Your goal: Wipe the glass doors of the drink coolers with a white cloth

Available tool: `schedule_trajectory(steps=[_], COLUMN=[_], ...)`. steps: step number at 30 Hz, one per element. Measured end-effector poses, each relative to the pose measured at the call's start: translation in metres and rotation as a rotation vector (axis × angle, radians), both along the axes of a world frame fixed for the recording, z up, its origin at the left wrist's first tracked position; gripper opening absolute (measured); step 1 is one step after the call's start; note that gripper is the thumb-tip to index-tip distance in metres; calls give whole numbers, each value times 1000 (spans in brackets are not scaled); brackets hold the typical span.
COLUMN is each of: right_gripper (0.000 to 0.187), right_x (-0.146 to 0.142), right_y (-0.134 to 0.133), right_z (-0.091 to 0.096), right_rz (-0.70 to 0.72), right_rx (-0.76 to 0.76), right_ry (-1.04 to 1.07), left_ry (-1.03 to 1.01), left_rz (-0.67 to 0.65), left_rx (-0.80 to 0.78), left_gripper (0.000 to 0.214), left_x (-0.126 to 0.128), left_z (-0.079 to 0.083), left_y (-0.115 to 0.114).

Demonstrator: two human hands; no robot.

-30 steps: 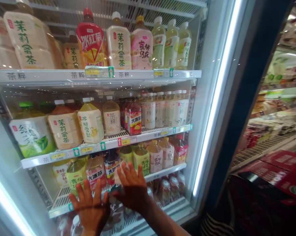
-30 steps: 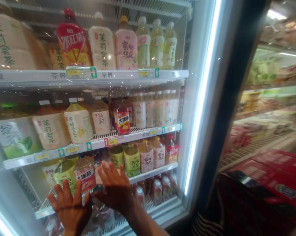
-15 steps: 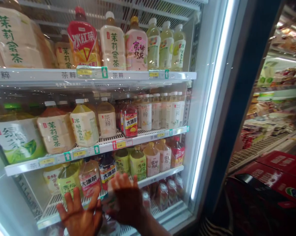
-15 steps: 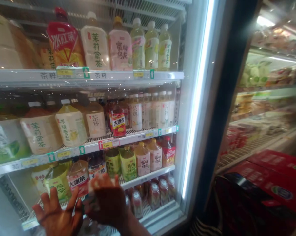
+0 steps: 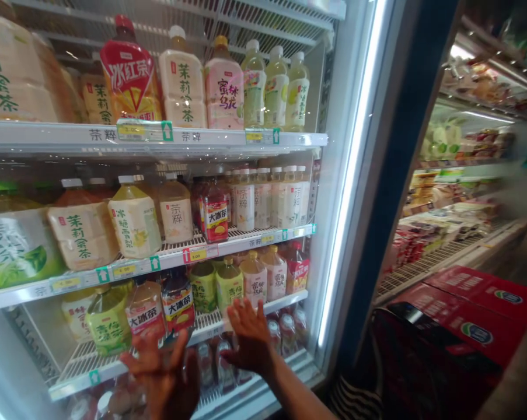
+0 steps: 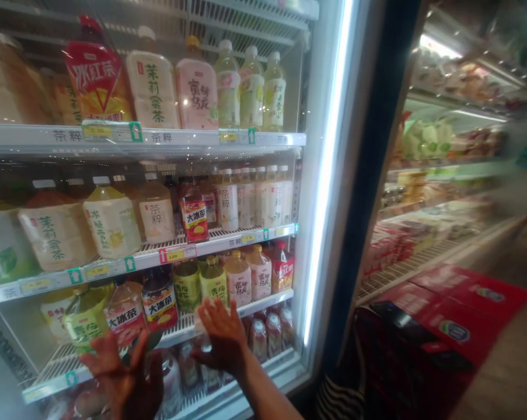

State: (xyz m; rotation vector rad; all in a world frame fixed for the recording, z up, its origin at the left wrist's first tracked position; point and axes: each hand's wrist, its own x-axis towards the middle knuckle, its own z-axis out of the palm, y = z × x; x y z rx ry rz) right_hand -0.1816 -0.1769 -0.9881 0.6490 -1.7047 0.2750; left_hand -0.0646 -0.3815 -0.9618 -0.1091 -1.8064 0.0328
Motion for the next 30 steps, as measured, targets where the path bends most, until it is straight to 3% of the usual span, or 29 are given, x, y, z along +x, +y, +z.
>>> schedule_trajectory(steps=[2,4,6,10,12,16,20,22,27,28,30], right_gripper=[77,76,76,82,81,78,80,80,85,86,84], right_x=[-9,-17,-17,-10,-13,-23,-12,-7,-13,-13,-8], right_y=[23,41,43,32,41,68,57,48,44,44,42], right_z=[8,16,16,5,9,16,-23,-32,7,8,-9], right_rz=[-51,-116,-146,-101,-94,-87,-79,-75,-110,-113,-121], right_rx=[-154,-363,-470,-196,-142,-403,-290,-223,-327,-332,-301], right_ry=[-28,-77,-117,-64,-59,-196,-192,-176,-198,-200,-193], left_ry=[-35,-34,-6,15,23,45,26,-11,-47,-50,-42], left_rz=[-78,-109,-95,1,51,84,68,89,106,100,89], left_rx=[-45,17,97,92,66,41,5,-26,-61,-63,-68], left_gripper=[96,94,92,88,88,87,78,73,72,73,75], left_x=[-1,-9,-24,-56,-64,-66,-63,-62,-57,-56,-55], left_z=[6,14,22,27,24,15,8,5,6,7,8], left_y=[29,54,74,98,101,97,91,89,89,89,89])
